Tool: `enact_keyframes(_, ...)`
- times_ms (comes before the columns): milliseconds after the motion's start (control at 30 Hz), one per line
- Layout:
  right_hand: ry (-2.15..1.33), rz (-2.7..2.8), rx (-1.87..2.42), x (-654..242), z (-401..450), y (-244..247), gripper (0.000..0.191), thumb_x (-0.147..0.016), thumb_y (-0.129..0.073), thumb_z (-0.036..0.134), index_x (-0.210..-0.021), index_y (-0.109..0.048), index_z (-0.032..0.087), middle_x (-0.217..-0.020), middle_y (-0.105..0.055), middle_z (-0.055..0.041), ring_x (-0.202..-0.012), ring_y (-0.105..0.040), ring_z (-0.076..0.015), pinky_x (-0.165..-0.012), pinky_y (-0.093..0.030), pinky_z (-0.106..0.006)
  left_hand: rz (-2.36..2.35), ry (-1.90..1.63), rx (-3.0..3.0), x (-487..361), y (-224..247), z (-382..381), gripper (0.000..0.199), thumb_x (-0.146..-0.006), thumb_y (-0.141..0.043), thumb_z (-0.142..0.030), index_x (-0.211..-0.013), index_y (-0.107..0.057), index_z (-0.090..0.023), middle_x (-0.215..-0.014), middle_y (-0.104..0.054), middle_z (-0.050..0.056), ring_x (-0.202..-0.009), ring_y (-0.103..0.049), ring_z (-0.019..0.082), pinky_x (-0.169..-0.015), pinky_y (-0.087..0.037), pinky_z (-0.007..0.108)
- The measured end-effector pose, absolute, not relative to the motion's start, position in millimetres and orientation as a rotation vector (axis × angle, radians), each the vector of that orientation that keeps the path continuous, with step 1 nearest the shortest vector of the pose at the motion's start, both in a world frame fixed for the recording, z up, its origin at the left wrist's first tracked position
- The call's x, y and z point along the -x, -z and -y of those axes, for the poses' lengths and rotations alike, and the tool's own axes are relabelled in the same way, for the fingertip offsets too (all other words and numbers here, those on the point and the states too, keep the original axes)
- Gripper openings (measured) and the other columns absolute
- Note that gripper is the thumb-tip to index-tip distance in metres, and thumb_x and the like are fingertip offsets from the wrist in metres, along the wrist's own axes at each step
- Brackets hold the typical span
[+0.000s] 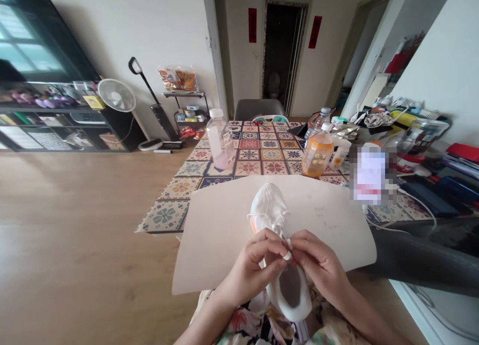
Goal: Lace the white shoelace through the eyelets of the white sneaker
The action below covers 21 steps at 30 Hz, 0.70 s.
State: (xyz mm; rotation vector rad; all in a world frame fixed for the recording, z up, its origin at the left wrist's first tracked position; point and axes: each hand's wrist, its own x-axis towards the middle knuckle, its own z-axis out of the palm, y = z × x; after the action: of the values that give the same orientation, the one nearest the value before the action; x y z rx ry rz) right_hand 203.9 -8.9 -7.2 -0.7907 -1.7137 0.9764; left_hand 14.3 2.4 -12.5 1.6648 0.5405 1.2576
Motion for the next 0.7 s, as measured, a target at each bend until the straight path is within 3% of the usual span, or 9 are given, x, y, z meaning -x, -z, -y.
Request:
enact_keyframes(133,-0.839,1.788,0.808,-202,9,4,0.02,-0.102,-0.05,0.024,-0.103,-0.069,0.025,-0.095,-0.064,-0.0055,-0.085,-0.063,-0.0166,-0.073,-0.052,-0.024,-0.569,-1.269,-1.74,-17,12,-1,0.018,-0.094,-0.064,-0.03,-0.086,-0.075,-0.019,-0.082,-0.066,0.006,-0.078,-0.062,0.015,-0.072,-0.05,0.025)
enact_keyframes(300,-0.714,1.799,0.828,-201,12,4,0.015,-0.101,-0.052,0.024,-0.094,-0.065,0.023,-0.081,-0.068,-0.0019,-0.072,-0.066,-0.014,-0.067,-0.054,-0.02,-0.586,-1.323,-1.679,-19,12,0,0.016,-0.092,-0.067,-0.029,-0.082,-0.076,-0.02,-0.079,-0.068,0.005,-0.072,-0.063,0.014,-0.067,-0.051,0.023)
enact_keyframes(400,-0.716,1.717,0.905,-199,14,11,0.005,-0.099,-0.055,0.026,-0.098,-0.059,0.023,-0.079,-0.071,-0.0002,-0.069,-0.069,-0.0135,-0.064,-0.055,-0.019,-0.577,-1.31,-1.527,-20,17,1,0.009,-0.087,-0.074,-0.03,-0.086,-0.075,-0.021,-0.076,-0.069,0.003,-0.07,-0.065,0.013,-0.066,-0.053,0.022)
enact_keyframes(567,-0.625,1.786,0.901,-199,14,14,0.005,-0.098,-0.054,0.022,-0.097,-0.058,0.023,-0.08,-0.072,0.0002,-0.069,-0.069,-0.0127,-0.064,-0.054,-0.018,-0.605,-1.208,-1.236,-21,22,0,0.034,-0.076,-0.084,-0.033,-0.106,-0.07,-0.025,-0.08,-0.068,0.0,-0.063,-0.066,0.01,-0.061,-0.053,0.02)
enact_keyframes(700,-0.641,1.909,0.869,-203,15,5,0.011,-0.097,-0.053,0.019,-0.092,-0.062,0.023,-0.079,-0.071,0.0003,-0.069,-0.066,-0.0123,-0.067,-0.051,-0.019,-0.662,-1.293,-1.398,-22,18,1,0.015,-0.08,-0.081,-0.031,-0.089,-0.076,-0.02,-0.082,-0.065,0.002,-0.068,-0.064,0.012,-0.063,-0.053,0.021)
